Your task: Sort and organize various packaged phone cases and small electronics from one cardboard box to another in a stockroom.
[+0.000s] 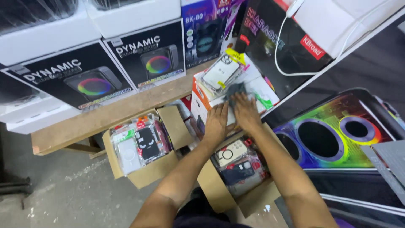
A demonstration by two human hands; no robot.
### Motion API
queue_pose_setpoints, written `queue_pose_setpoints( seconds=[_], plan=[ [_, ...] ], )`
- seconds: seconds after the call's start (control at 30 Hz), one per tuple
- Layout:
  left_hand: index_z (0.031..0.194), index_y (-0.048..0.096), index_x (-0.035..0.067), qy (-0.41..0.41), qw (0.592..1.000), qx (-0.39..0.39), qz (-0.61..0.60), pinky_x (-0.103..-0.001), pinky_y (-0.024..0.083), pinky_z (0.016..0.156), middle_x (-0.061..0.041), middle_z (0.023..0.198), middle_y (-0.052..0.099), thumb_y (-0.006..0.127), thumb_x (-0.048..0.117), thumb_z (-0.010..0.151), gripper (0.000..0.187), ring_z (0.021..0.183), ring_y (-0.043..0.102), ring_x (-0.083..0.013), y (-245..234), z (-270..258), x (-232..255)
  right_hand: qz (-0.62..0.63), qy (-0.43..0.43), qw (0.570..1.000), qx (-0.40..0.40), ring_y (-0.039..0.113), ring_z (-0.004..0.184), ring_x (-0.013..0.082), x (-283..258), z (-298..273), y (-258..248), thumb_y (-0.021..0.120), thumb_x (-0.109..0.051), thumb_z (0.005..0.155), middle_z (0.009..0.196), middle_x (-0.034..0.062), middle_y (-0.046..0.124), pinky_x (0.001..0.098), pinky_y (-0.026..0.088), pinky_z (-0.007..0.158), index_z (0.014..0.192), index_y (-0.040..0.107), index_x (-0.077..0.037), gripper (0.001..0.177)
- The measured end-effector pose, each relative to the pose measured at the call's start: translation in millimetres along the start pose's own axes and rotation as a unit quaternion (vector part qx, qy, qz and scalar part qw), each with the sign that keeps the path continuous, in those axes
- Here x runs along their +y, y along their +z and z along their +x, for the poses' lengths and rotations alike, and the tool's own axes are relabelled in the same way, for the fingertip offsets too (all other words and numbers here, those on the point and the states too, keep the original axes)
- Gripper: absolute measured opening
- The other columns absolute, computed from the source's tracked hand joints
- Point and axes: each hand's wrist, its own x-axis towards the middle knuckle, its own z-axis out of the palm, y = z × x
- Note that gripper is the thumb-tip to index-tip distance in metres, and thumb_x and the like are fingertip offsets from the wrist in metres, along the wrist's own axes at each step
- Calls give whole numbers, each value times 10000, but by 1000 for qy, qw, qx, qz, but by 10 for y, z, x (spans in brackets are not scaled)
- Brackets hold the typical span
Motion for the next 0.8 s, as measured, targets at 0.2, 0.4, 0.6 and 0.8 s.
queue_pose_setpoints(
  seconds=[0.2,0.4,0.6,0.8],
  plan=[
    [1437,572,247,-8,998,-34,57,-508,343,1107,-173,1463,495,730,514,847,666,1415,401,-362,-93,8,85,-25,114,991,66,555,1352,322,714,78,305,453,-300,1062,1415,160,632,562,341,1126,1359,629,-57,422],
    [1428,590,293,-32,993,-54,95,-522,351,1091,-192,1495,468,684,556,872,623,1431,384,-363,-25,47,137,-58,107,985,123,607,1305,290,442,-559,-164,593,-265,1045,1170,167,724,453,381,1162,1091,689,-49,241],
    [1550,428,154,2,978,-115,174,-589,358,1077,-279,1581,321,849,611,675,1074,1458,289,-480,-289,-60,368,-16,153,985,74,678,1155,286,922,-921,-10,664,-185,983,1100,115,728,428,454,1110,1281,677,-145,300],
    [1441,557,231,140,984,-14,113,-572,437,980,-166,1325,606,682,251,857,597,1172,611,-461,-63,-240,182,175,337,918,112,640,1128,465,658,-1140,-567,599,-287,1056,1137,274,707,583,499,971,1264,678,-30,340]
  ],
)
